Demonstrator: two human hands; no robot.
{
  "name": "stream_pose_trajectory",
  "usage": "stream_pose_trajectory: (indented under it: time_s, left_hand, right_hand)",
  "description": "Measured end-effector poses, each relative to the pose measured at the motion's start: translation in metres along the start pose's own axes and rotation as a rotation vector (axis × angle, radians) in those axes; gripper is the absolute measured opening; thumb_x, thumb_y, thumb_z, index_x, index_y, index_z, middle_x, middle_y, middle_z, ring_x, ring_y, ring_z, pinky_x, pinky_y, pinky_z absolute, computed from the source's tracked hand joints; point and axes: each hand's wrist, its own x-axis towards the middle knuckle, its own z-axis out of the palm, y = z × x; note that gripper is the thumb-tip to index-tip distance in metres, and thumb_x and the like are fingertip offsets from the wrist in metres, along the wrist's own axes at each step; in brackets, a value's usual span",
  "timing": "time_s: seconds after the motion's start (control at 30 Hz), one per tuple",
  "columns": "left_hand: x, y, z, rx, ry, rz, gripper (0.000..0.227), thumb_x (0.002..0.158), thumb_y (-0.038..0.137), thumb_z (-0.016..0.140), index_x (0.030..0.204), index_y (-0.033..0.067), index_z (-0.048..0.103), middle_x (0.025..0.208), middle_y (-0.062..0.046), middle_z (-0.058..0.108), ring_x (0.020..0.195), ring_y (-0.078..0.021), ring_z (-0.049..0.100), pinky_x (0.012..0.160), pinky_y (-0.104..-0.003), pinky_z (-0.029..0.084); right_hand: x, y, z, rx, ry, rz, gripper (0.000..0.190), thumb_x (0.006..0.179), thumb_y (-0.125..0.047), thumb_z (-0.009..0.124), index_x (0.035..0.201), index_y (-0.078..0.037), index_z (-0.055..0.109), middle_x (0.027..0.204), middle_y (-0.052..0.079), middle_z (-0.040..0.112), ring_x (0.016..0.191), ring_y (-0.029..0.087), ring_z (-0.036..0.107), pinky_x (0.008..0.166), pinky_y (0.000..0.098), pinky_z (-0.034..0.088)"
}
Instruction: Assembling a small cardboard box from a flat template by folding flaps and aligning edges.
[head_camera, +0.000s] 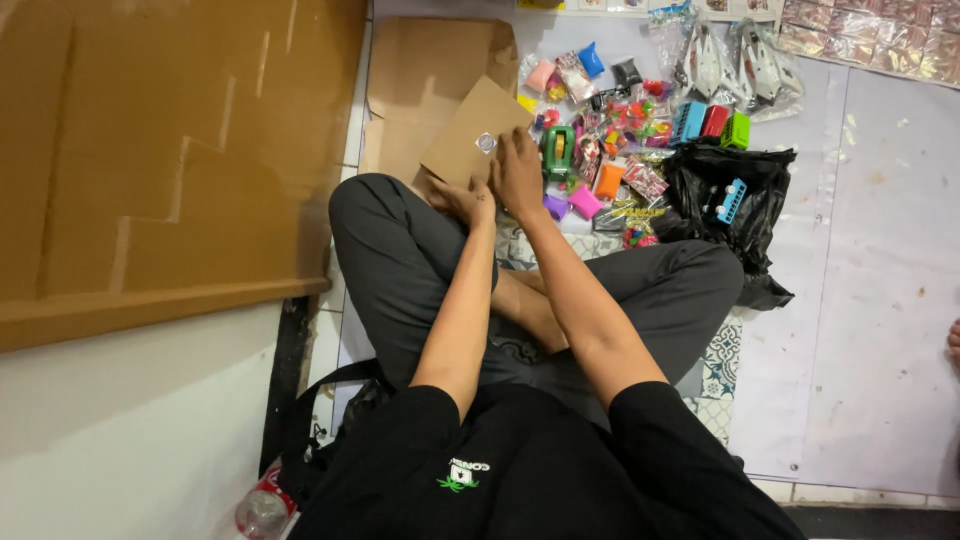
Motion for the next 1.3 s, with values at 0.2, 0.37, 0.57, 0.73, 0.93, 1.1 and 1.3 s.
stream_pose_trajectory:
  time_s: [0.2,0.37,0.57,0.73,0.93,1.1,1.3]
  left_hand:
    - [-0.035,0.107,-0.055,0.145,-0.361,0.592,0.06,0.095,0.003,0.049,0.151,0.0006,0.028,0.14,-0.033,0.044,0.132,-0.0506,0.045,0.112,-0.06,0.038]
    - [0.001,0.092,-0.037,0.466,-0.614,0.988,0.058,0.085,0.005,0.065,0.142,0.0096,0.054,0.129,-0.02,0.059,0.123,-0.0443,0.056,0.102,-0.055,0.051]
    - [-0.006,0.081,-0.001,0.708,-0.744,0.956,0.061,0.088,0.02,0.068,0.147,0.0234,0.051,0.143,-0.017,0.049,0.138,-0.0472,0.041,0.111,-0.059,0.039]
    - [-0.044,0.081,0.033,0.961,-0.878,0.762,0.078,0.094,0.019,0.069,0.16,0.0379,0.033,0.162,-0.037,0.012,0.152,-0.0561,0.015,0.116,-0.078,0.008]
    - [-0.06,0.103,0.038,1.123,-0.834,0.742,0.072,0.102,0.015,0.063,0.157,0.0489,0.032,0.162,-0.039,0.01,0.155,-0.0446,0.02,0.113,-0.08,0.012]
    - [-0.057,0.106,0.039,1.232,-0.848,0.796,0.075,0.101,0.016,0.063,0.156,0.0541,0.029,0.16,-0.044,0.007,0.153,-0.0463,0.023,0.113,-0.08,0.015]
    - [-0.06,0.125,0.021,1.257,-0.89,0.789,0.074,0.102,0.018,0.063,0.155,0.0566,0.028,0.162,-0.04,0.007,0.155,-0.0432,0.02,0.114,-0.076,0.019]
  right_hand:
    - [-0.011,0.029,0.03,-0.111,-0.063,-0.062,0.044,0.087,-0.011,0.073,0.129,0.001,0.065,0.139,0.028,0.05,0.127,0.045,0.056,0.113,0.0512,0.04]
    - [-0.012,0.012,-0.039,0.187,-0.017,0.003,0.032,0.094,-0.006,0.067,0.127,-0.006,0.069,0.135,0.02,0.056,0.128,0.043,0.057,0.111,0.0476,0.044]
    - [-0.059,0.031,-0.052,0.344,0.412,0.564,0.018,0.085,-0.007,0.071,0.102,-0.013,0.072,0.087,0.009,0.068,0.082,0.029,0.068,0.076,0.0373,0.051]
    - [-0.074,0.055,-0.028,0.417,0.289,0.907,0.013,0.082,-0.026,0.083,0.091,-0.019,0.078,0.078,0.003,0.075,0.075,0.021,0.073,0.066,0.0325,0.054]
    - [-0.059,0.077,-0.011,0.75,0.281,1.23,0.028,0.08,-0.038,0.084,0.093,-0.013,0.079,0.084,0.006,0.078,0.061,0.018,0.076,0.051,0.0325,0.058]
    - [-0.053,0.063,-0.017,0.839,0.423,1.256,0.017,0.077,-0.019,0.084,0.086,-0.008,0.076,0.076,0.013,0.074,0.059,0.023,0.076,0.044,0.0322,0.059]
    - [-0.051,0.04,-0.033,0.894,0.472,1.206,0.015,0.08,-0.013,0.076,0.09,-0.002,0.072,0.08,0.018,0.071,0.062,0.026,0.075,0.051,0.0321,0.063]
